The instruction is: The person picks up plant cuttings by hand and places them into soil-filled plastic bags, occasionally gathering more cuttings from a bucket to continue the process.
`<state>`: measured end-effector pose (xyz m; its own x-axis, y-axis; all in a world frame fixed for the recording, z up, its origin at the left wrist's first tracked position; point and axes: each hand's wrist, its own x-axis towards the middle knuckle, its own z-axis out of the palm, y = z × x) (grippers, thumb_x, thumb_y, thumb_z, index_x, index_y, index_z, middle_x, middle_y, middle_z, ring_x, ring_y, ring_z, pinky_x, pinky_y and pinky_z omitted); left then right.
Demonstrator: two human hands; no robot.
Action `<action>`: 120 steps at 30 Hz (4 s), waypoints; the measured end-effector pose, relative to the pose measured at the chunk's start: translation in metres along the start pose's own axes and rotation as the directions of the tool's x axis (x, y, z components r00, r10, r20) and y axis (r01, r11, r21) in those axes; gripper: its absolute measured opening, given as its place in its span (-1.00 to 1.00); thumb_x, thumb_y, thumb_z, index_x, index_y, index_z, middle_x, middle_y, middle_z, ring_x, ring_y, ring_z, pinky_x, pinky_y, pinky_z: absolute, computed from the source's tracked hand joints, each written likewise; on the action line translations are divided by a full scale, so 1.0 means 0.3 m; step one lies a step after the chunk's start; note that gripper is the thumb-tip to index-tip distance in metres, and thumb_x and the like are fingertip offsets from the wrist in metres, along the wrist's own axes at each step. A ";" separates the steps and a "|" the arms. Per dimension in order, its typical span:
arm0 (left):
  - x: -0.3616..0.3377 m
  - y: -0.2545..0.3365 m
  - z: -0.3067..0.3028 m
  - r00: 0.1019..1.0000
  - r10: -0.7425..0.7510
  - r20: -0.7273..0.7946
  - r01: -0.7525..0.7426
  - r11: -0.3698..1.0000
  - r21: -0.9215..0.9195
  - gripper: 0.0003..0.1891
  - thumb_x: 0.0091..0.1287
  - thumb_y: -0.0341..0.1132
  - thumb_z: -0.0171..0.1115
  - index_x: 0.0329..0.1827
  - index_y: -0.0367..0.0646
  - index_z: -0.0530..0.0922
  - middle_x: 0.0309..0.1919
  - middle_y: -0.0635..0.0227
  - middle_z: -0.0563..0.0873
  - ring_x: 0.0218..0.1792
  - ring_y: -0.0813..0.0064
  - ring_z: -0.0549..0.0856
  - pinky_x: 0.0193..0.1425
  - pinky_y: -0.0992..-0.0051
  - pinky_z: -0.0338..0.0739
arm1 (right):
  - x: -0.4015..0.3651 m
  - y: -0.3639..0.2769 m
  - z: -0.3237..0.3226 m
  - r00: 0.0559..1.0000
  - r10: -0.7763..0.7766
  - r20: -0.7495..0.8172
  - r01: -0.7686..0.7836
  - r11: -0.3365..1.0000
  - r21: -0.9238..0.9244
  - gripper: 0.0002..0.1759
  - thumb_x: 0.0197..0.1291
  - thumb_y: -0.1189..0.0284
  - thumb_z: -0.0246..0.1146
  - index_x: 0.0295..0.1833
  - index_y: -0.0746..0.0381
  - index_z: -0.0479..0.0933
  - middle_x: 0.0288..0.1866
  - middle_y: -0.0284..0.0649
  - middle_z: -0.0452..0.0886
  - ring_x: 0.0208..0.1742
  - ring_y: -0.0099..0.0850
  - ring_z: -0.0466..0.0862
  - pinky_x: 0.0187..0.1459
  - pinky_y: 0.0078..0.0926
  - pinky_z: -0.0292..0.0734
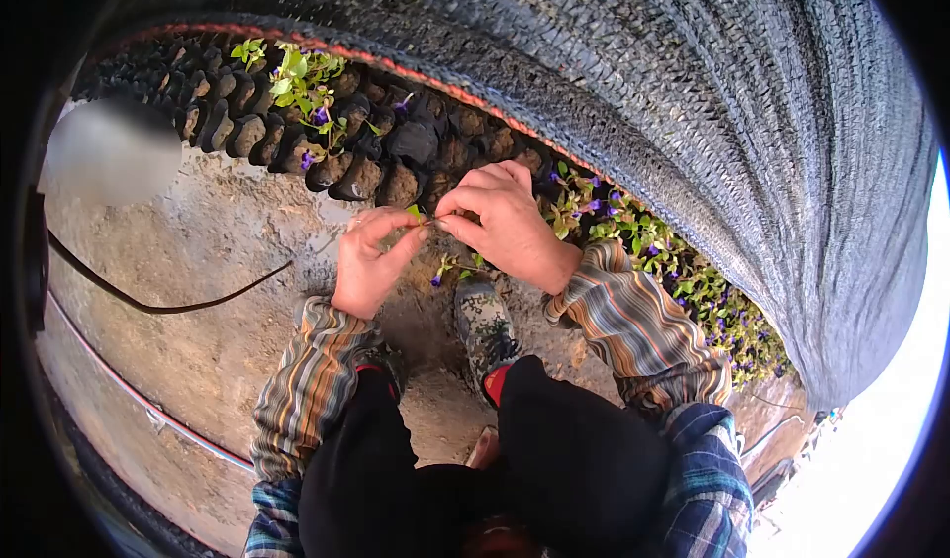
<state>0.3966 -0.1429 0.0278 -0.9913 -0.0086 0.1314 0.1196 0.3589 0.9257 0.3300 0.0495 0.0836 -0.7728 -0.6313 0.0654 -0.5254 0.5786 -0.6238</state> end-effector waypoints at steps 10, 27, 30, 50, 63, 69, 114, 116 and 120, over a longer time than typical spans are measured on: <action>-0.040 -0.028 0.041 0.989 -0.094 -0.119 0.088 0.995 -0.049 -0.94 0.18 -0.48 0.32 -0.29 -0.21 0.64 -0.35 0.33 0.72 -0.26 0.42 0.65 -0.07 0.42 0.48 | -0.050 -0.025 0.012 0.998 0.004 -0.069 -0.006 1.000 -0.026 -0.90 0.06 0.38 0.43 -0.31 0.09 0.66 -0.37 -0.39 0.57 -0.15 -0.38 0.57 0.19 -0.25 0.21; -0.035 0.020 0.109 0.760 -0.646 -0.070 0.443 0.593 -0.672 -0.95 0.27 -0.53 0.22 -0.34 -0.25 0.63 -0.45 0.60 0.63 -0.47 0.84 0.44 -0.39 0.72 0.27 | -0.052 0.032 -0.071 0.981 0.017 -0.191 -0.034 0.996 -0.087 -0.89 0.05 0.47 0.45 -0.28 0.15 0.67 -0.35 -0.39 0.61 -0.18 -0.39 0.60 0.16 -0.30 0.25; -0.066 -0.092 0.053 0.748 -0.649 -0.137 0.364 0.574 -0.733 -0.94 0.29 -0.54 0.22 -0.33 -0.23 0.64 -0.41 0.61 0.63 -0.40 0.84 0.46 -0.30 0.71 0.30 | -0.008 0.166 -0.170 0.961 0.036 -0.273 -0.141 0.915 -0.377 -0.88 0.08 0.45 0.44 -0.26 0.16 0.66 -0.34 -0.36 0.63 -0.19 -0.36 0.60 0.15 -0.27 0.24; -0.186 -0.087 -0.035 0.771 -0.637 0.006 0.426 0.508 -0.748 -0.81 0.40 -0.48 0.24 0.03 -0.31 0.64 -0.23 0.35 0.71 -0.29 0.52 0.71 -0.19 0.53 0.64 | 0.115 0.885 -0.075 0.960 0.266 -0.088 -0.224 0.539 -0.812 -0.88 0.03 0.44 0.42 -0.26 0.14 0.68 -0.24 -0.26 0.61 0.00 -0.20 0.52 0.22 0.02 0.23; -0.098 -0.026 0.092 0.815 -0.526 0.245 0.482 0.379 -0.790 -0.51 0.36 -0.53 0.25 0.35 -0.23 0.38 -0.18 0.29 0.72 -0.25 0.50 0.74 -0.16 0.52 0.66 | -0.042 0.038 0.062 1.000 0.027 0.005 -0.027 0.999 0.026 -0.79 -0.03 0.37 0.48 -0.23 0.13 0.70 0.01 -0.35 0.55 0.25 -0.26 0.41 0.26 -0.21 0.19; -0.106 -0.025 0.078 0.829 -0.527 0.187 0.444 0.418 -0.793 -0.52 0.39 -0.46 0.25 0.36 -0.26 0.38 -0.10 0.27 0.72 -0.22 0.50 0.73 -0.14 0.51 0.65 | -0.032 0.063 0.065 0.988 0.072 -0.139 -0.062 0.995 0.080 -0.89 0.00 0.41 0.47 -0.33 0.12 0.69 -0.11 -0.40 0.59 0.18 -0.31 0.48 0.23 -0.27 0.21; -0.460 -0.237 -0.085 0.995 -0.081 0.051 0.057 0.929 0.365 -0.94 0.10 -0.44 0.35 -0.37 -0.19 0.67 -0.49 0.25 0.66 -0.36 0.17 0.63 -0.17 0.26 0.48 | 0.398 0.281 0.080 0.868 0.496 -0.037 -0.450 0.816 0.364 -0.80 0.17 0.44 0.40 -0.09 0.24 0.70 -0.20 -0.31 0.72 -0.17 -0.50 0.66 -0.11 -0.45 0.53; -0.456 -0.240 -0.079 0.994 -0.093 0.055 0.065 0.922 0.382 -0.95 0.12 -0.42 0.34 -0.37 -0.18 0.67 -0.46 0.23 0.68 -0.34 0.15 0.63 -0.15 0.25 0.49 | 0.266 0.310 0.014 0.884 0.458 0.097 -0.431 0.716 0.550 -0.71 0.22 0.47 0.38 0.03 0.36 0.64 -0.23 -0.31 0.72 -0.24 -0.61 0.65 -0.20 -0.59 0.54; -0.448 -0.239 -0.062 0.983 -0.164 0.080 0.113 0.891 0.440 -0.92 0.19 -0.35 0.30 -0.36 -0.15 0.67 -0.42 0.19 0.70 -0.29 0.11 0.64 -0.08 0.22 0.49 | 0.014 0.492 -0.165 0.810 0.581 0.081 -0.493 0.601 0.628 -0.77 0.28 0.40 0.35 -0.03 0.31 0.68 -0.21 -0.32 0.70 -0.20 -0.57 0.65 -0.11 -0.57 0.51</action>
<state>0.5224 -0.1847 -0.0497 -0.9987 0.0075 -0.0508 -0.0293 0.7296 0.6832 0.2316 0.1577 0.0304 -0.9025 -0.2172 -0.3719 0.2890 0.3348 -0.8969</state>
